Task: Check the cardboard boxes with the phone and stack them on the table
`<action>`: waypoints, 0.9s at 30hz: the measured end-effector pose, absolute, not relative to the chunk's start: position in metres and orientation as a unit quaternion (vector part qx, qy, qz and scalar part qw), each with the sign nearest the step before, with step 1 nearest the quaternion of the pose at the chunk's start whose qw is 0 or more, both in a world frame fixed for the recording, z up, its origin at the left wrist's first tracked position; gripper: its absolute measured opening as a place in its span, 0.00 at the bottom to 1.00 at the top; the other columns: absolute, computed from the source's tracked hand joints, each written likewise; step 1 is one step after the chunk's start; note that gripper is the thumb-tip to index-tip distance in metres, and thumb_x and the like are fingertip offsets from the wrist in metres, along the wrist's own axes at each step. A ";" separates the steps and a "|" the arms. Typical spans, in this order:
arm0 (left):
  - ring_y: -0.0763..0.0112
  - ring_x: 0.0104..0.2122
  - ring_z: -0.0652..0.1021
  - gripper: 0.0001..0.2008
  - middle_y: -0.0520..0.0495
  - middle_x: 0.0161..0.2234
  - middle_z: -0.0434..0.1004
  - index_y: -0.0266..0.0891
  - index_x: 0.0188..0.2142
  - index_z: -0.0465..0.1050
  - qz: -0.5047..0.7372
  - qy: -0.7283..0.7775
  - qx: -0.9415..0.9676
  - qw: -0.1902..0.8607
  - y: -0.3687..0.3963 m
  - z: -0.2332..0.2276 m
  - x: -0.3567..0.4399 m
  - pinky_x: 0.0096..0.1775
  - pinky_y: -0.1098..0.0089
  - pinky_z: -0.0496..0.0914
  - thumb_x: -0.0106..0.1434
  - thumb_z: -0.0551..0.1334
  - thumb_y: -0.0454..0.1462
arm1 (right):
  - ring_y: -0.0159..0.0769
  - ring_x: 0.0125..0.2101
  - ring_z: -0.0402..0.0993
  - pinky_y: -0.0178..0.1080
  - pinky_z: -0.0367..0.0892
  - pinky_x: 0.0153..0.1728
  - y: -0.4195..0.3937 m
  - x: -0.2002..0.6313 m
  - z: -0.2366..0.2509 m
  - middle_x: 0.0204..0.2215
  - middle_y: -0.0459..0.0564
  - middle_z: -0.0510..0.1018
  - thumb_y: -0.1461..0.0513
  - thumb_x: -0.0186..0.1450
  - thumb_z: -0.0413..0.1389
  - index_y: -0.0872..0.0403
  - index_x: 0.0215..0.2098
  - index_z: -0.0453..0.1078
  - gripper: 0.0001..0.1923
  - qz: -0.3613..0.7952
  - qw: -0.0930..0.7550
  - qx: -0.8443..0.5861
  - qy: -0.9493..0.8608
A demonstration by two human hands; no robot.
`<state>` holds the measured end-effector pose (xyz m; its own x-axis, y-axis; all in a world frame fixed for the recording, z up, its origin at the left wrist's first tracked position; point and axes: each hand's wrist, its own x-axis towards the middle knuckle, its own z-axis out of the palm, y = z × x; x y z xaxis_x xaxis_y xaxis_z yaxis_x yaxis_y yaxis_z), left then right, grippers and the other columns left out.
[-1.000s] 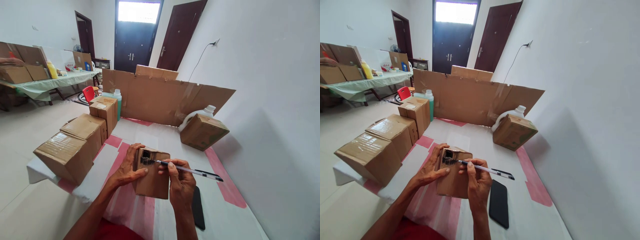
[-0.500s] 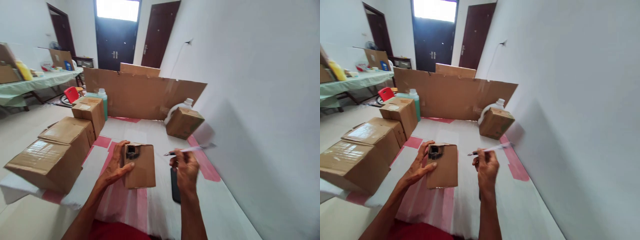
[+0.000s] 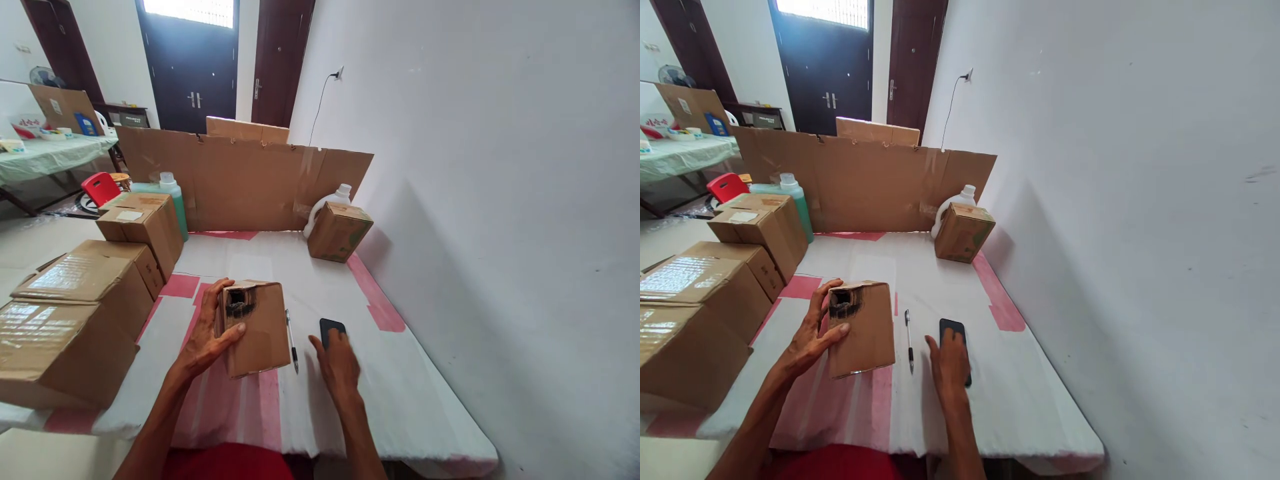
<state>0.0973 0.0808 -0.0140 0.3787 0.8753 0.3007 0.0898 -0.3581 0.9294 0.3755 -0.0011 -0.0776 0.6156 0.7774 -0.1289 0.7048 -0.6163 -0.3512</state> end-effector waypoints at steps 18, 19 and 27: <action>0.47 0.68 0.62 0.36 0.42 0.67 0.58 0.51 0.67 0.55 0.449 0.322 0.709 0.438 0.076 -0.017 0.100 0.68 0.45 0.56 0.63 0.67 0.47 | 0.53 0.41 0.83 0.47 0.77 0.41 -0.036 0.389 -0.089 0.40 0.56 0.86 0.42 0.59 0.60 0.56 0.48 0.74 0.30 0.314 0.446 -0.780 -0.307; 0.47 0.68 0.61 0.36 0.42 0.67 0.57 0.51 0.67 0.55 0.450 0.318 0.711 0.436 0.075 -0.017 0.100 0.68 0.46 0.56 0.63 0.67 0.47 | 0.54 0.43 0.83 0.48 0.77 0.42 -0.041 0.382 -0.079 0.42 0.56 0.86 0.42 0.56 0.63 0.56 0.51 0.72 0.34 0.356 0.519 -0.730 -0.267; 0.44 0.70 0.56 0.37 0.41 0.69 0.54 0.51 0.67 0.56 0.446 0.320 0.717 0.430 0.071 -0.014 0.100 0.69 0.43 0.53 0.63 0.68 0.47 | 0.49 0.40 0.84 0.48 0.79 0.42 -0.053 0.322 0.027 0.47 0.58 0.85 0.40 0.58 0.67 0.53 0.46 0.81 0.30 0.672 0.630 -0.363 -0.137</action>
